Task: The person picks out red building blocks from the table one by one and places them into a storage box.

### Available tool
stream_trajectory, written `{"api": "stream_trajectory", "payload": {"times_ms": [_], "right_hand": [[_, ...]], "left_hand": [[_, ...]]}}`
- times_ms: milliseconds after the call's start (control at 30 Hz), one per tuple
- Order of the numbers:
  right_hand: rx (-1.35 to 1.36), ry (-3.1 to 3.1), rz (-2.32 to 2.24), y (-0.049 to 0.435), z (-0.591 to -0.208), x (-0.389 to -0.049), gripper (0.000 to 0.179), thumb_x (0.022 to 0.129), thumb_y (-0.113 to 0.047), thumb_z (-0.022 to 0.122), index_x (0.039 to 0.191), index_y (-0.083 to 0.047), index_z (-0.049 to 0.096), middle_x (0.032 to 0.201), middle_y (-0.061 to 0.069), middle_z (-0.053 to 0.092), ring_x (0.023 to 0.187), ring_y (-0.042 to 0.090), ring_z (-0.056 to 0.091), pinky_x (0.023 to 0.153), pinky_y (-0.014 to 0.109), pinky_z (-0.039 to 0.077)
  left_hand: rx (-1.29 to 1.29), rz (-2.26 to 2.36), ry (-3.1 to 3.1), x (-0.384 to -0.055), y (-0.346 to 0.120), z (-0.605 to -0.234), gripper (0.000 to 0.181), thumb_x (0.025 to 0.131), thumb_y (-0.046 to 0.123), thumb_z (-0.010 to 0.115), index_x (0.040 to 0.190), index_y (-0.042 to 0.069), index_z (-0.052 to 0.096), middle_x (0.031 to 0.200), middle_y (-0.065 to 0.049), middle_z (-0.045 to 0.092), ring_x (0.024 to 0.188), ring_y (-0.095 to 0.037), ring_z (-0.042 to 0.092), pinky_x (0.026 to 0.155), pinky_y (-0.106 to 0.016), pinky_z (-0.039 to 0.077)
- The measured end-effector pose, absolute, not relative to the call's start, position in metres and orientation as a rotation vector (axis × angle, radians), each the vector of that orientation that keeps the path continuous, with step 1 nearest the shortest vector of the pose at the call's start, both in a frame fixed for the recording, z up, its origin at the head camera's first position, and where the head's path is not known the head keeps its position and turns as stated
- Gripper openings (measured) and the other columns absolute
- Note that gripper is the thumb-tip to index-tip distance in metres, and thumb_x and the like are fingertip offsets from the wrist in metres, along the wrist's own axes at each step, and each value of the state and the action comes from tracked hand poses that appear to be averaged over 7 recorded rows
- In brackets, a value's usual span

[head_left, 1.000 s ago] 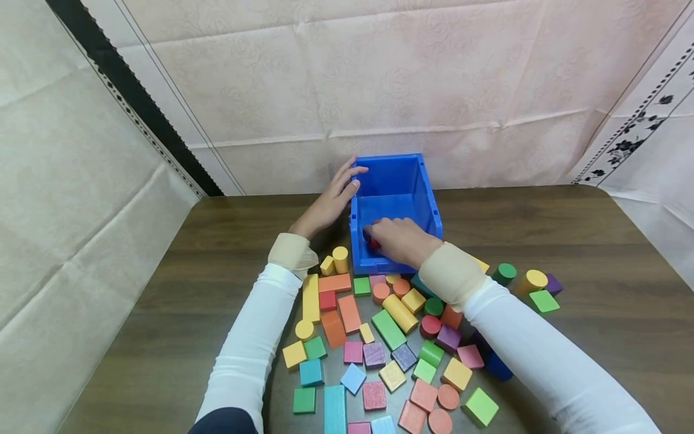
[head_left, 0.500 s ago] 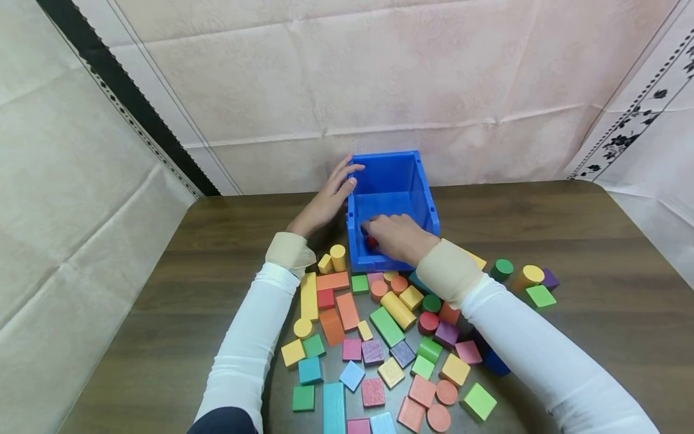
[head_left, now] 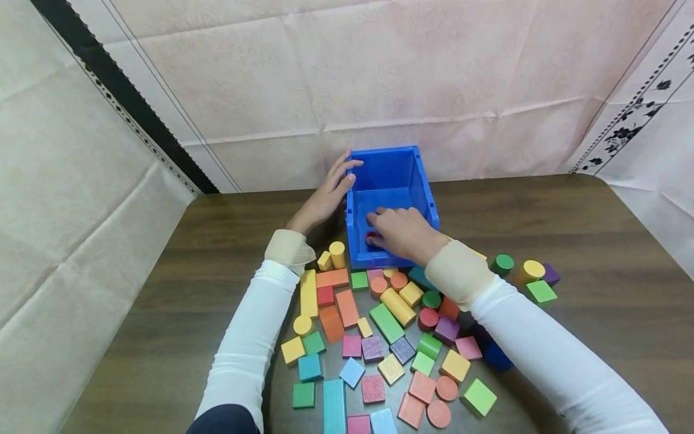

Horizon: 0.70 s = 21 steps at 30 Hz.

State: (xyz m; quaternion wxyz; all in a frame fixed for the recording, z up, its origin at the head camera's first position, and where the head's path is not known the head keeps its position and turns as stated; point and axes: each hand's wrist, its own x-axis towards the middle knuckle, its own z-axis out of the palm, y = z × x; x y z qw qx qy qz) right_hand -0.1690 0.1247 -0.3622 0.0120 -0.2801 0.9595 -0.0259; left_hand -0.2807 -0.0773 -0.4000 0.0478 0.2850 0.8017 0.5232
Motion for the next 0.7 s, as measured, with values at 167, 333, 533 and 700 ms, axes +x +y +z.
{"api": "stream_trajectory", "payload": {"times_ms": [167, 333, 533, 700], "right_hand": [[-0.906, 3.021, -0.123, 0.127, -0.361, -0.164, 0.040, 0.102, -0.036, 0.071, 0.129, -0.006, 0.069, 0.113, 0.015, 0.074, 0.094, 0.031, 0.076, 0.079, 0.048, 0.065], [-0.966, 3.036, -0.155, 0.128, -0.359, -0.156, 0.035, 0.102, -0.032, 0.072, 0.126, -0.006, 0.070, 0.111, 0.015, 0.075, 0.093, 0.030, 0.076, 0.077, 0.047, 0.065], [-0.995, 3.058, -0.139, 0.129, -0.356, -0.148, 0.034, 0.101, -0.031, 0.074, 0.123, -0.006, 0.070, 0.111, 0.014, 0.075, 0.093, 0.030, 0.076, 0.076, 0.046, 0.066], [-0.985, 3.072, -0.130, 0.130, -0.352, -0.143, 0.038, 0.099, -0.032, 0.076, 0.127, -0.007, 0.070, 0.112, 0.014, 0.075, 0.095, 0.030, 0.076, 0.076, 0.046, 0.066]], "left_hand": [[0.861, 1.593, 2.447, -0.281, -0.078, -0.401, 0.049, 0.115, 0.039, 0.038, 0.162, 0.024, 0.040, 0.178, 0.010, 0.002, 0.164, -0.027, 0.009, 0.124, -0.067, 0.025], [0.861, 1.581, 2.464, -0.280, -0.077, -0.400, 0.049, 0.114, 0.043, 0.038, 0.161, 0.028, 0.040, 0.176, 0.017, 0.003, 0.163, -0.024, 0.011, 0.124, -0.066, 0.026], [0.855, 1.586, 2.458, -0.278, -0.077, -0.401, 0.051, 0.114, 0.042, 0.038, 0.164, 0.030, 0.036, 0.176, 0.017, 0.004, 0.163, -0.025, 0.012, 0.124, -0.067, 0.026], [0.837, 1.605, 2.419, -0.277, -0.077, -0.397, 0.053, 0.115, 0.035, 0.038, 0.166, 0.022, 0.033, 0.178, 0.006, 0.002, 0.163, -0.031, 0.010, 0.123, -0.069, 0.024]]}}
